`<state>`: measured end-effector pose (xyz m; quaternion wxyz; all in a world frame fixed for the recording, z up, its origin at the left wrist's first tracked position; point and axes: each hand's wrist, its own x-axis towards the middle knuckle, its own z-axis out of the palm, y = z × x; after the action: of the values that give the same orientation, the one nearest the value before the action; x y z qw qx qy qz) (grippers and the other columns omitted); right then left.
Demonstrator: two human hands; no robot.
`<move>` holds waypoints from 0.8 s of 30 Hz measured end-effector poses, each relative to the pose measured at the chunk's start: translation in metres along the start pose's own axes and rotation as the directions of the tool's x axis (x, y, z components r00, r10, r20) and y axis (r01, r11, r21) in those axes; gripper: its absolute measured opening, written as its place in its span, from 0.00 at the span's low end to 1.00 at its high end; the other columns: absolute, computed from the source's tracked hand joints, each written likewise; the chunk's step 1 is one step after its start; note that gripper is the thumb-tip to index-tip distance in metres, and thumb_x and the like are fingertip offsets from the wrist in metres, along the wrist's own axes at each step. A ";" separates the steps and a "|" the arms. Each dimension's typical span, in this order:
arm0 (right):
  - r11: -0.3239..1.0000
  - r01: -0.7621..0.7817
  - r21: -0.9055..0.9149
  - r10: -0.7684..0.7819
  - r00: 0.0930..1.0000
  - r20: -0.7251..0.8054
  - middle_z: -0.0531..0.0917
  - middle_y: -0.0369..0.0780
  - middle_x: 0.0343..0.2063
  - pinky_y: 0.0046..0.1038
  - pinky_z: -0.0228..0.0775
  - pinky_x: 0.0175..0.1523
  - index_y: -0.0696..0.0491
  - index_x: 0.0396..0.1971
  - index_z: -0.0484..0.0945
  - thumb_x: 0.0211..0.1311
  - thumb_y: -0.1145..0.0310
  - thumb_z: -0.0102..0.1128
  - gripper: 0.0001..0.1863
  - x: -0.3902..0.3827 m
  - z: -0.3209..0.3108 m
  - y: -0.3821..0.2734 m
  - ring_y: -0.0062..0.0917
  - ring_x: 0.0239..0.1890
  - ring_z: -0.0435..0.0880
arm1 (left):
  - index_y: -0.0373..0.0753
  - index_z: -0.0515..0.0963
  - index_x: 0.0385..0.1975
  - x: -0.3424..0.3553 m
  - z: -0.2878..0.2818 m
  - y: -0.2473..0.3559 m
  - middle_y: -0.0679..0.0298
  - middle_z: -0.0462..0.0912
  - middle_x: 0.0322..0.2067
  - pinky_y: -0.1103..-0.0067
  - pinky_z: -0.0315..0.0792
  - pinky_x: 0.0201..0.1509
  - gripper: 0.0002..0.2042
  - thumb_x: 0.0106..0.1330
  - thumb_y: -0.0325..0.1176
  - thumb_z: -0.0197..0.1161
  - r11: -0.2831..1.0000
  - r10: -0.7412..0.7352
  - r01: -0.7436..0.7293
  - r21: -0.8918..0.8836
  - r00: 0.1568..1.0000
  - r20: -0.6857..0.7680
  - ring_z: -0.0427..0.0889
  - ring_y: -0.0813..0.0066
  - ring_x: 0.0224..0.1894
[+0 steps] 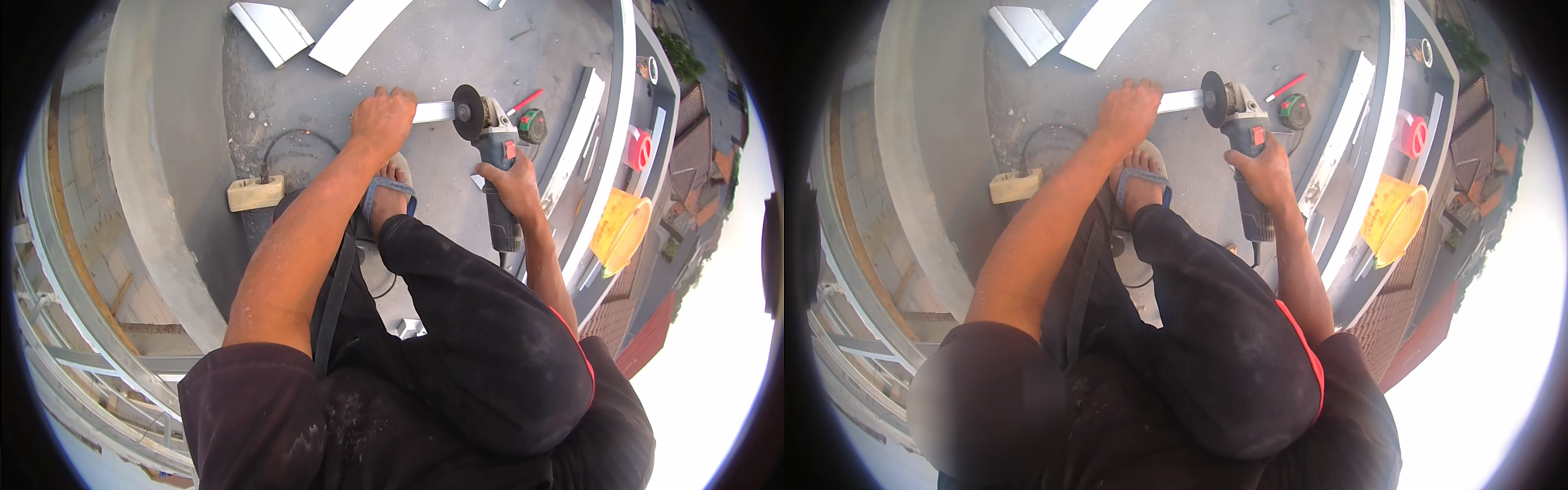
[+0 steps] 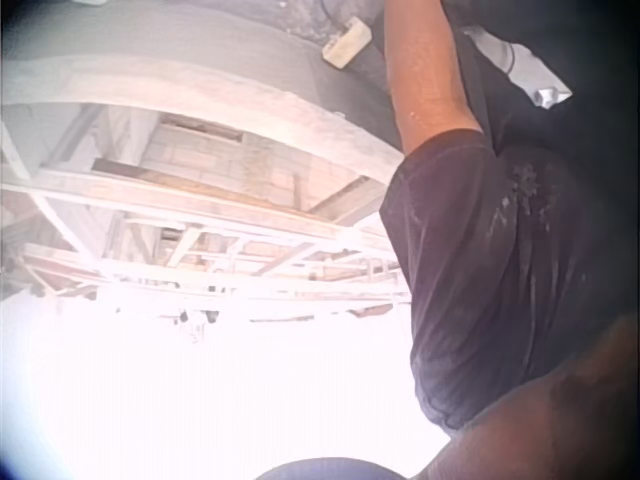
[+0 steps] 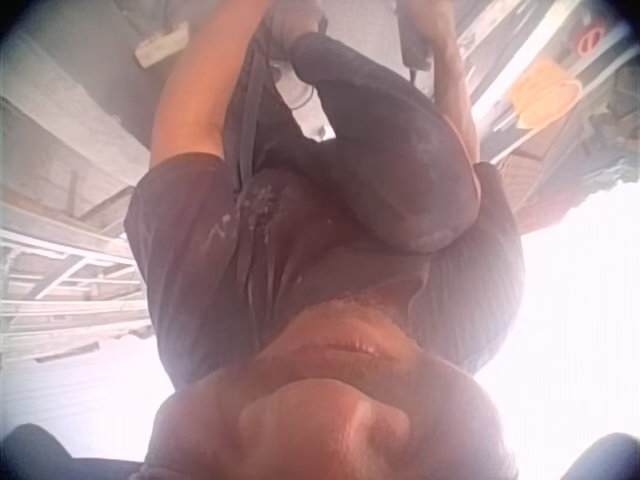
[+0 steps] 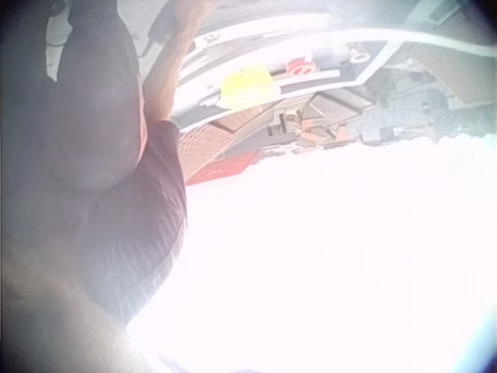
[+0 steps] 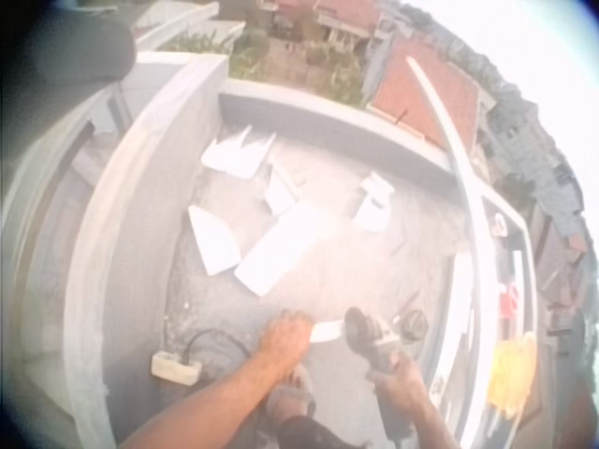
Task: The person measures and marks white metal strips with a tape measure and marker, then uses an angle grinder to cut the strips along the marked lines. The person repeats this process for several pieces, placing the cut pieces aside on the floor.
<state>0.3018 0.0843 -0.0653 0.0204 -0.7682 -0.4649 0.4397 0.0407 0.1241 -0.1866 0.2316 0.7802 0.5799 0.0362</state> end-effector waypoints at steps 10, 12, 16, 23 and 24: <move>0.954 0.008 0.299 0.025 0.994 -0.104 0.87 0.41 0.37 0.32 0.83 0.43 0.62 0.53 0.81 0.59 0.63 0.77 0.26 -0.038 -0.055 -0.029 0.26 0.34 0.89 | 0.39 0.78 0.66 0.026 -0.041 -0.020 0.53 0.87 0.57 0.57 0.81 0.68 0.46 0.51 0.60 0.89 0.969 0.000 -0.040 -0.245 0.987 -0.161 0.84 0.50 0.65; 0.962 0.011 0.275 0.026 0.991 -0.131 0.88 0.41 0.38 0.32 0.83 0.43 0.61 0.54 0.81 0.59 0.63 0.77 0.26 -0.040 -0.061 -0.016 0.26 0.34 0.89 | 0.39 0.76 0.71 0.010 -0.039 -0.012 0.53 0.84 0.63 0.58 0.75 0.75 0.50 0.50 0.57 0.91 0.988 -0.003 -0.038 -0.148 0.964 -0.267 0.79 0.52 0.70; 0.964 -0.033 0.265 0.059 0.994 -0.091 0.88 0.42 0.40 0.33 0.84 0.44 0.61 0.55 0.81 0.59 0.63 0.77 0.27 -0.039 -0.049 0.005 0.27 0.35 0.89 | 0.40 0.70 0.78 -0.023 -0.011 -0.026 0.53 0.77 0.69 0.57 0.70 0.77 0.54 0.49 0.47 0.93 0.999 -0.035 0.041 0.018 0.967 -0.251 0.74 0.48 0.72; 0.975 -0.061 0.215 0.067 0.998 -0.019 0.89 0.45 0.41 0.36 0.83 0.49 0.62 0.57 0.81 0.56 0.61 0.78 0.31 -0.049 -0.031 0.005 0.29 0.38 0.90 | 0.38 0.82 0.72 0.012 -0.076 -0.031 0.48 0.83 0.71 0.61 0.72 0.78 0.35 0.68 0.47 0.81 0.859 -0.005 0.195 -0.474 0.928 0.373 0.79 0.49 0.74; 0.980 -0.043 0.196 0.048 0.999 -0.019 0.89 0.45 0.41 0.36 0.83 0.50 0.62 0.57 0.81 0.56 0.61 0.78 0.31 -0.050 -0.030 0.003 0.30 0.39 0.90 | 0.37 0.84 0.69 0.011 -0.067 -0.033 0.46 0.85 0.69 0.61 0.74 0.76 0.31 0.71 0.47 0.79 0.881 0.032 0.101 -0.461 0.962 0.273 0.82 0.48 0.71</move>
<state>0.3155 0.0572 -0.0159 0.0912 -0.7781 -0.4016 0.4743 -0.0069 0.1629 -0.1422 0.4922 0.6874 0.5302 0.0641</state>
